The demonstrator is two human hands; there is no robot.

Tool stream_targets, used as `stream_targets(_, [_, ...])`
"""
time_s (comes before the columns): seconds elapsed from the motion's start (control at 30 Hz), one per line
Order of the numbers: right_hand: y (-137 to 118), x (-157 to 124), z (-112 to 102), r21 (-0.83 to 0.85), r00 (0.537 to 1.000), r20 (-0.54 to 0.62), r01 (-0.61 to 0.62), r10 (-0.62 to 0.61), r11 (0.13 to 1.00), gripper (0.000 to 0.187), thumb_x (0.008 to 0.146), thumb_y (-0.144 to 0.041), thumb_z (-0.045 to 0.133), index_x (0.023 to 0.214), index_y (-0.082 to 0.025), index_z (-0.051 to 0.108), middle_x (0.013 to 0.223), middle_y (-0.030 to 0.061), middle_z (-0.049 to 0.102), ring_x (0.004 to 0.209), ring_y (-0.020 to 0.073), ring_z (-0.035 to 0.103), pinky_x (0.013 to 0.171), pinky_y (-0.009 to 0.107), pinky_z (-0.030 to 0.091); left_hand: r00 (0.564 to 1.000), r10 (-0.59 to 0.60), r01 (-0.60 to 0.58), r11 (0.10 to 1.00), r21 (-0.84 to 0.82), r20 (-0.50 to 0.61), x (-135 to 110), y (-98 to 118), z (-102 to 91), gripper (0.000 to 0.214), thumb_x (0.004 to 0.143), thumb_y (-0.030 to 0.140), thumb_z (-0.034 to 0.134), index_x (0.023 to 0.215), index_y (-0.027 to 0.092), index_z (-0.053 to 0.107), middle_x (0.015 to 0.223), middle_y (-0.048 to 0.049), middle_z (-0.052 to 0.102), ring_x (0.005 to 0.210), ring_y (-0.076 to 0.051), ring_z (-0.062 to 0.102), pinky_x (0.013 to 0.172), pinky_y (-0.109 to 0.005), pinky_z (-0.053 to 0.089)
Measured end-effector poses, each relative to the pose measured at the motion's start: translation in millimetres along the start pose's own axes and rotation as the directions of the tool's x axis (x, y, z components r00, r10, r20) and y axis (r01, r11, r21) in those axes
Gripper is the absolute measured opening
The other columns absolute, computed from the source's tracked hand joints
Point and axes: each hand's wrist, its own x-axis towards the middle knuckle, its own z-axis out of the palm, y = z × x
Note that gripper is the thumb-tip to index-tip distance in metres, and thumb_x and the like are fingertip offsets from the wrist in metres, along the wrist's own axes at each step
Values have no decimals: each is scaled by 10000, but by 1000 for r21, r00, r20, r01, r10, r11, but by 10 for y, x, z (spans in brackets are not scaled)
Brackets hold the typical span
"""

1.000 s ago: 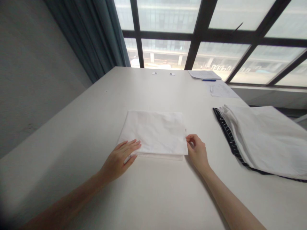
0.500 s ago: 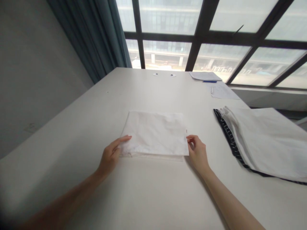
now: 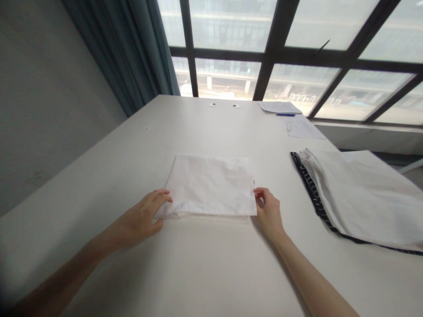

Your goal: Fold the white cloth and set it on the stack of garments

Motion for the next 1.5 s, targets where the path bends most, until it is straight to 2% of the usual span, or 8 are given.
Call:
stream_targets(0.2, [-3, -1, -9, -31, 1000, 2, 11, -11, 999, 280, 760, -442, 617, 923, -218, 575, 831, 65, 690, 780, 222, 643, 717, 328, 486, 992, -40, 50, 996, 76, -122, -51, -6, 107, 284, 770, 128, 507, 1042, 212, 513, 1188, -107, 575, 1143, -276, 553, 1000, -460, 480])
stream_targets(0.4, [-63, -5, -17, -57, 1000, -4, 1, -1, 998, 268, 762, -439, 593, 914, -219, 573, 777, 51, 687, 697, 203, 623, 651, 302, 461, 983, -111, 136, 976, 171, -145, -39, 14, 76, 203, 732, 102, 498, 888, 230, 472, 936, -69, 582, 930, -284, 561, 809, -428, 515])
stream_targets(0.6, [-50, -12, 2, -103, 1000, 13, 23, -21, 994, 244, 797, -403, 567, 960, -222, 578, 699, 12, 646, 585, 170, 550, 596, 284, 423, 971, -163, 186, 974, 128, -176, -49, -9, 24, 186, 744, 119, 469, 886, 238, 461, 927, -61, 578, 914, -278, 550, 804, -420, 493])
stream_targets(0.8, [24, -10, 13, -108, 1000, -5, 4, -5, 994, 253, 814, -418, 575, 967, -216, 576, 739, 26, 649, 647, 181, 591, 623, 285, 436, 985, -80, 102, 984, 146, -152, -64, -80, 36, 144, 775, 146, 500, 879, 234, 455, 915, -59, 568, 900, -269, 537, 797, -403, 482])
stream_targets(1.1, [-2, -13, 5, -145, 999, -10, 34, -36, 989, 254, 798, -404, 570, 964, -212, 587, 760, 32, 652, 638, 184, 558, 635, 300, 417, 974, -180, 215, 920, 328, -134, -69, -44, 84, 141, 799, 186, 582, 723, 225, 470, 775, -46, 563, 785, -261, 537, 705, -394, 458])
stream_targets(1.27, [22, -16, 11, -146, 1000, 14, 30, -28, 989, 249, 816, -393, 559, 992, -218, 570, 744, 21, 641, 635, 184, 555, 636, 299, 412, 985, -86, 147, 871, 468, -149, -29, 20, 23, 98, 775, 140, 574, 729, 216, 532, 781, -71, 595, 819, -295, 550, 728, -426, 444])
stream_targets(1.37, [56, -6, 25, -170, 999, 5, 35, -34, 985, 232, 814, -384, 554, 971, -214, 573, 767, 29, 637, 681, 198, 572, 661, 317, 427, 991, -71, 115, 885, 451, -112, -20, 8, 19, 113, 759, 113, 569, 735, 214, 524, 795, -69, 595, 832, -288, 547, 737, -414, 445])
stream_targets(1.5, [69, -14, 17, -203, 992, -86, 73, -92, 977, 191, 832, -341, 524, 956, -204, 571, 888, 70, 640, 812, 232, 595, 748, 372, 456, 985, -136, 166, 921, 354, -107, -33, -71, 69, 129, 761, 143, 584, 743, 213, 477, 797, -61, 562, 810, -272, 529, 726, -400, 450])
